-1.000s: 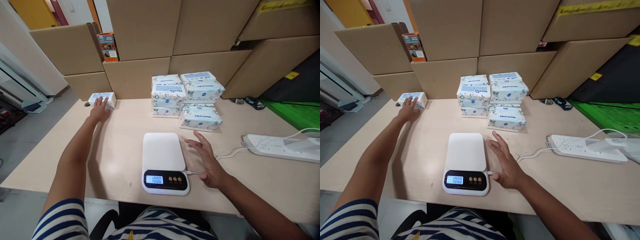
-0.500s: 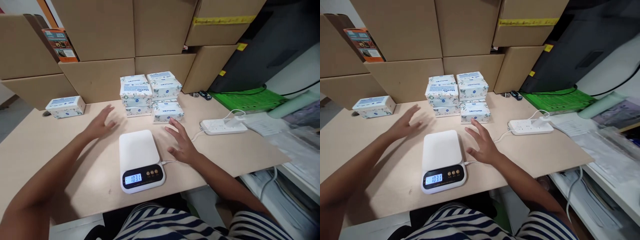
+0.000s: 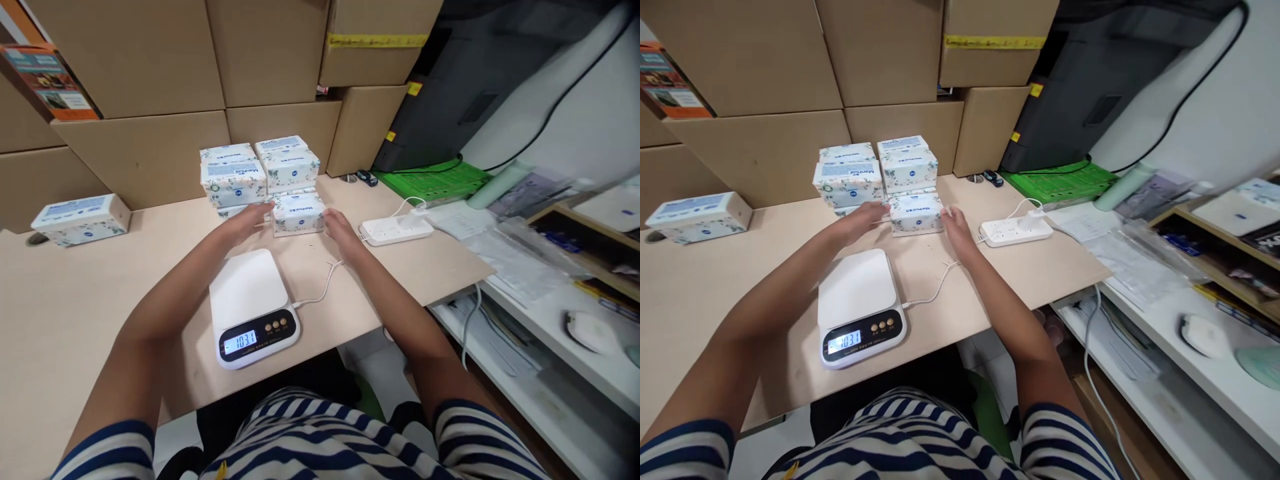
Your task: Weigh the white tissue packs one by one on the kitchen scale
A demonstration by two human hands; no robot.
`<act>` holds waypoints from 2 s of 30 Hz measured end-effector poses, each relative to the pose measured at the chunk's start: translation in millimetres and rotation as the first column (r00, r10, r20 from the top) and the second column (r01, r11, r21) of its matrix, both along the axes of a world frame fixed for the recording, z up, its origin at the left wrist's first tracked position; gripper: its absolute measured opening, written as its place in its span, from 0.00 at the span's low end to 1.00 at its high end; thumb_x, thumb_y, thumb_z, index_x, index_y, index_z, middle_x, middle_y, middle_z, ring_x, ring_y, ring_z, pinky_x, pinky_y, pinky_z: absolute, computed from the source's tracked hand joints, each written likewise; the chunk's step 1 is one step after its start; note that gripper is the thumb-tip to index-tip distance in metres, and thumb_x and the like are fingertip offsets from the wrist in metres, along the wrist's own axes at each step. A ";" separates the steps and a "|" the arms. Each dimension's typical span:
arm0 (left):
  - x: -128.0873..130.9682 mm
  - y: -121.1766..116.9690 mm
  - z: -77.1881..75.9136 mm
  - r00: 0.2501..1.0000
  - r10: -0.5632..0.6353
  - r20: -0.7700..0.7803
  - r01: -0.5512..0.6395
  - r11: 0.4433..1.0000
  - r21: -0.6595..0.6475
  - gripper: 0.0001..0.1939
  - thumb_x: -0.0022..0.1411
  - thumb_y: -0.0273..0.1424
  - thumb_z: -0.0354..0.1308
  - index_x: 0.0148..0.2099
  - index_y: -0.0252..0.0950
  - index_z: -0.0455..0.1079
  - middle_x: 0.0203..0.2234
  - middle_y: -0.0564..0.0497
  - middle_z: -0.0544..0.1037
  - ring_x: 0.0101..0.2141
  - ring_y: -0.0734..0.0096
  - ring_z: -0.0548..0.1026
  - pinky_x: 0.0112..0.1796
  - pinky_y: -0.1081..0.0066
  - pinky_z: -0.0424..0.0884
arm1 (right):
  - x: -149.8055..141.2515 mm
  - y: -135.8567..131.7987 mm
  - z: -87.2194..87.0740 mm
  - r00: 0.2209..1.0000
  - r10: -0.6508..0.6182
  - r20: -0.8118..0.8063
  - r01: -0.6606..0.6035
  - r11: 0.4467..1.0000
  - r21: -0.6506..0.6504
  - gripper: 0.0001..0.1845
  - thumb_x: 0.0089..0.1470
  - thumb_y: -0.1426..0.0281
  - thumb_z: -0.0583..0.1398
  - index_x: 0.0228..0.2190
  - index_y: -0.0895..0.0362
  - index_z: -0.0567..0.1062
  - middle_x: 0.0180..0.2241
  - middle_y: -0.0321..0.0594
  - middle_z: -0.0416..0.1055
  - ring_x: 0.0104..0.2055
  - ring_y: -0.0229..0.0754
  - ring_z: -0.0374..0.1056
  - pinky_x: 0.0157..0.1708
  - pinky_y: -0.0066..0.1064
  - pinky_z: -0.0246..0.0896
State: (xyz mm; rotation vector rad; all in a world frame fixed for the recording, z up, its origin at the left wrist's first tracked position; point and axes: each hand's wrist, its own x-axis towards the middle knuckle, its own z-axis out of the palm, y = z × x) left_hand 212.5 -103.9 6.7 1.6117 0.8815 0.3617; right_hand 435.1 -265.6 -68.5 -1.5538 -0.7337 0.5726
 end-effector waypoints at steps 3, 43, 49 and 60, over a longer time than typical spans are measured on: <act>7.7 8.4 -10.3 0.989 -0.025 0.148 0.051 0.983 -0.175 0.35 0.66 0.53 0.71 0.66 0.38 0.73 0.73 0.35 0.71 0.76 0.44 0.67 0.77 0.51 0.65 | -0.7 2.9 -1.8 0.993 0.111 -0.028 -0.112 0.993 -0.030 0.49 0.56 0.30 0.62 0.65 0.48 0.72 0.72 0.50 0.72 0.77 0.57 0.66 0.81 0.64 0.54; -193.3 -145.7 -62.9 0.983 0.143 0.116 -0.179 0.590 0.787 0.47 0.74 0.70 0.26 0.84 0.65 0.16 0.86 0.64 0.25 0.85 0.45 0.29 0.82 0.40 0.47 | -86.2 -88.7 -12.1 0.855 0.321 0.408 -0.438 0.868 0.235 0.36 0.75 0.42 0.49 0.78 0.30 0.59 0.84 0.36 0.52 0.77 0.62 0.67 0.63 0.59 0.81; -191.2 -104.8 -62.9 0.826 0.553 0.112 -0.525 0.681 0.511 0.46 0.79 0.65 0.22 0.88 0.52 0.31 0.87 0.54 0.40 0.85 0.46 0.41 0.78 0.47 0.59 | -62.5 -84.3 -8.2 0.933 0.207 0.293 -0.260 0.953 0.157 0.43 0.72 0.36 0.43 0.78 0.37 0.62 0.81 0.42 0.56 0.78 0.69 0.64 0.67 0.65 0.75; -189.0 -87.1 -108.2 0.784 0.465 0.411 -0.564 0.810 0.160 0.51 0.67 0.78 0.41 0.76 0.53 0.67 0.81 0.48 0.61 0.82 0.47 0.54 0.76 0.49 0.64 | -100.3 -80.3 19.2 0.974 0.092 -0.207 -0.025 0.951 0.309 0.33 0.64 0.37 0.63 0.54 0.49 0.81 0.68 0.39 0.71 0.61 0.46 0.77 0.71 0.55 0.70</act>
